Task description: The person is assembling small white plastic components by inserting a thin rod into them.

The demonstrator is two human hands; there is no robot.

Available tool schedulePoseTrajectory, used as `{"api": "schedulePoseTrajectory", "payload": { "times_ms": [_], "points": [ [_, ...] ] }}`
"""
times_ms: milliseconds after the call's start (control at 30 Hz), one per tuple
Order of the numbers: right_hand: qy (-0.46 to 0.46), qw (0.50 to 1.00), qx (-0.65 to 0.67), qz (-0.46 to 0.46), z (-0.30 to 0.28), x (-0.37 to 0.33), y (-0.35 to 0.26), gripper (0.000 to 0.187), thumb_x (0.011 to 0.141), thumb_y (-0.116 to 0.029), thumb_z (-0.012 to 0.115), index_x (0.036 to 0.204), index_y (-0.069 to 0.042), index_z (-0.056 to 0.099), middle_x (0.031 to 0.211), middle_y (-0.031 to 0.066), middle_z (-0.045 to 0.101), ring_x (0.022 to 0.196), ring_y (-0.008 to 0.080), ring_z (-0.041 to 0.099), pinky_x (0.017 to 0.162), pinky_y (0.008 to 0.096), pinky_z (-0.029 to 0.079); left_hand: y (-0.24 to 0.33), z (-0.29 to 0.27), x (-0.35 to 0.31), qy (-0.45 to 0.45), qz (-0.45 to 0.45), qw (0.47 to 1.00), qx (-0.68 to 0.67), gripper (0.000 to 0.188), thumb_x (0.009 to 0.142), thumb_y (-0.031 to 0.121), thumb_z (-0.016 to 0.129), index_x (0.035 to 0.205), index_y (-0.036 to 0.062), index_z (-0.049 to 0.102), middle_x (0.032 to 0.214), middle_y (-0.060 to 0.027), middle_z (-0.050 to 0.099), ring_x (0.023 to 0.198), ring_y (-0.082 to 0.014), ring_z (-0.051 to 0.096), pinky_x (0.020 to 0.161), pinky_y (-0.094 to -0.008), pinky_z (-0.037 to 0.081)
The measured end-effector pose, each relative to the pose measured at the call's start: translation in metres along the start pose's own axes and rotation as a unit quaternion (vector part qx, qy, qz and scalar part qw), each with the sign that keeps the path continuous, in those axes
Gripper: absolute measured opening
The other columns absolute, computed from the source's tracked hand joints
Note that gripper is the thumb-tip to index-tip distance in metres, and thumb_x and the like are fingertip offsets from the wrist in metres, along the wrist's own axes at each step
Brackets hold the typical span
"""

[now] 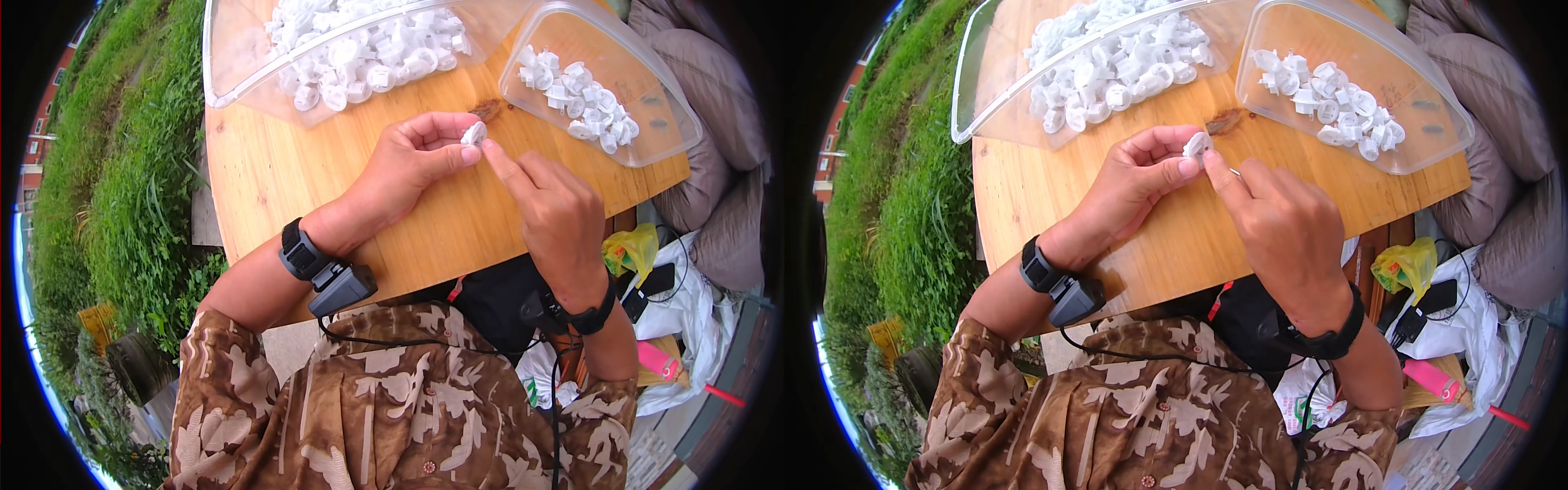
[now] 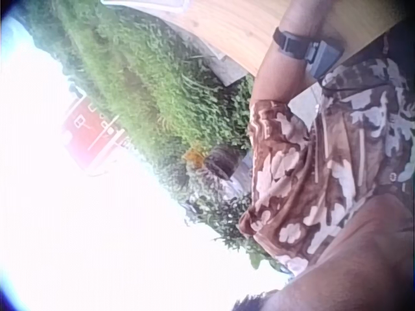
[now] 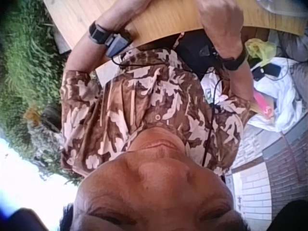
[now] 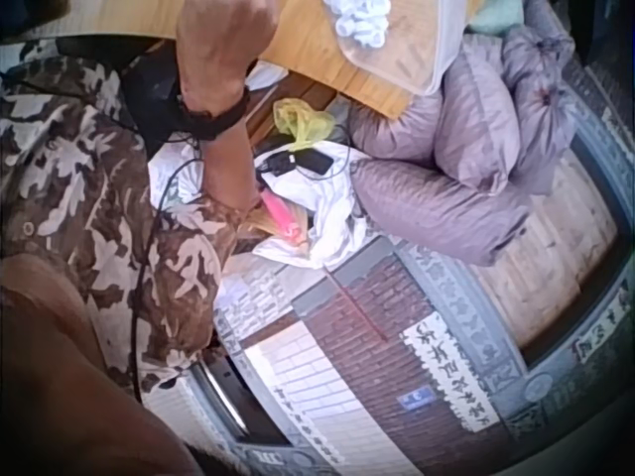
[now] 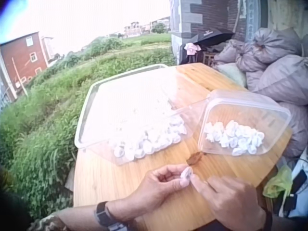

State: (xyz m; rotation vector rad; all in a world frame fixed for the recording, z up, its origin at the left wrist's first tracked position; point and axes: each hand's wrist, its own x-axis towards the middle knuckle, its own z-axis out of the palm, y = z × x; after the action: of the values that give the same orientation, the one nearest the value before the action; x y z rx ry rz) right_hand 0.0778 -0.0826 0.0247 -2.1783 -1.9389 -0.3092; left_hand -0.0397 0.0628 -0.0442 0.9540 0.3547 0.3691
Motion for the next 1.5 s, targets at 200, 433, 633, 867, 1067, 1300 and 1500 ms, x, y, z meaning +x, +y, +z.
{"api": "schedulePoseTrajectory", "payload": {
  "times_ms": [200,433,633,867,1067,1300,1500],
  "points": [
    [0.004,1.0,-0.015,-0.004,0.003,0.002,0.001,0.046,0.073,-0.001,0.054,0.117,-0.012,0.063,0.072,0.0052,0.05,0.065,0.0216,0.056,0.056,0.0339,0.045,0.001,0.0,-0.001,-0.001,0.0,1.0,-0.008,0.033,0.087,0.002,0.064,0.118,0.0,0.055,0.108,-0.0073,0.062,0.099,-0.0126,0.06,0.09,-0.0256,0.05],
    [0.023,0.998,-0.063,-0.019,0.006,0.0,0.0,0.033,0.075,-0.01,0.059,0.107,-0.014,0.067,0.069,0.0003,0.048,0.062,0.0152,0.055,0.052,0.0298,0.045,-0.001,0.001,-0.001,0.003,0.002,1.0,-0.009,0.033,0.086,0.001,0.063,0.118,-0.0004,0.055,0.109,-0.009,0.063,0.1,-0.0135,0.061,0.09,-0.0262,0.05],
    [-0.02,1.0,0.011,0.009,-0.005,0.0,0.005,0.044,0.074,-0.002,0.054,0.115,-0.014,0.065,0.072,0.0059,0.051,0.064,0.0227,0.056,0.056,0.035,0.045,0.001,0.001,-0.002,-0.012,-0.007,1.0,0.005,0.032,0.088,0.004,0.063,0.119,0.0017,0.055,0.111,-0.0073,0.062,0.101,-0.0136,0.06,0.091,-0.0266,0.05],
    [0.026,0.999,0.033,0.013,-0.013,-0.001,0.012,0.045,0.073,0.002,0.053,0.112,-0.015,0.067,0.076,0.0061,0.059,0.065,0.0241,0.059,0.059,0.0344,0.048,0.001,-0.003,0.0,-0.045,-0.024,0.998,-0.045,0.032,0.09,0.008,0.061,0.121,0.0049,0.054,0.114,-0.0047,0.061,0.105,-0.0131,0.059,0.092,-0.0269,0.05],
    [0.024,0.999,0.032,0.007,-0.014,0.001,0.014,0.043,0.073,0.002,0.053,0.11,-0.013,0.067,0.075,0.0065,0.059,0.064,0.0244,0.059,0.058,0.0347,0.047,0.001,-0.003,0.001,-0.056,-0.027,0.997,-0.048,0.031,0.09,0.009,0.06,0.121,0.0048,0.055,0.114,-0.0045,0.061,0.106,-0.0132,0.059,0.093,-0.0272,0.05],
    [0.033,0.999,0.043,0.0,-0.011,0.003,0.013,0.04,0.073,0.001,0.054,0.108,-0.013,0.068,0.071,0.007,0.055,0.063,0.0245,0.058,0.056,0.0353,0.046,0.003,0.0,-0.001,-0.055,-0.038,0.997,-0.043,0.032,0.091,0.011,0.06,0.121,0.0039,0.055,0.115,-0.0054,0.061,0.106,-0.0141,0.059,0.093,-0.0275,0.05],
    [0.028,0.999,0.04,-0.007,-0.01,0.003,0.014,0.04,0.073,0.0,0.054,0.108,-0.013,0.068,0.071,0.0066,0.056,0.064,0.0242,0.058,0.056,0.0353,0.046,0.003,0.0,-0.002,-0.054,-0.043,0.997,-0.045,0.031,0.092,0.012,0.059,0.121,0.002,0.055,0.115,-0.0068,0.061,0.107,-0.0151,0.059,0.093,-0.028,0.05]
  ]
}}
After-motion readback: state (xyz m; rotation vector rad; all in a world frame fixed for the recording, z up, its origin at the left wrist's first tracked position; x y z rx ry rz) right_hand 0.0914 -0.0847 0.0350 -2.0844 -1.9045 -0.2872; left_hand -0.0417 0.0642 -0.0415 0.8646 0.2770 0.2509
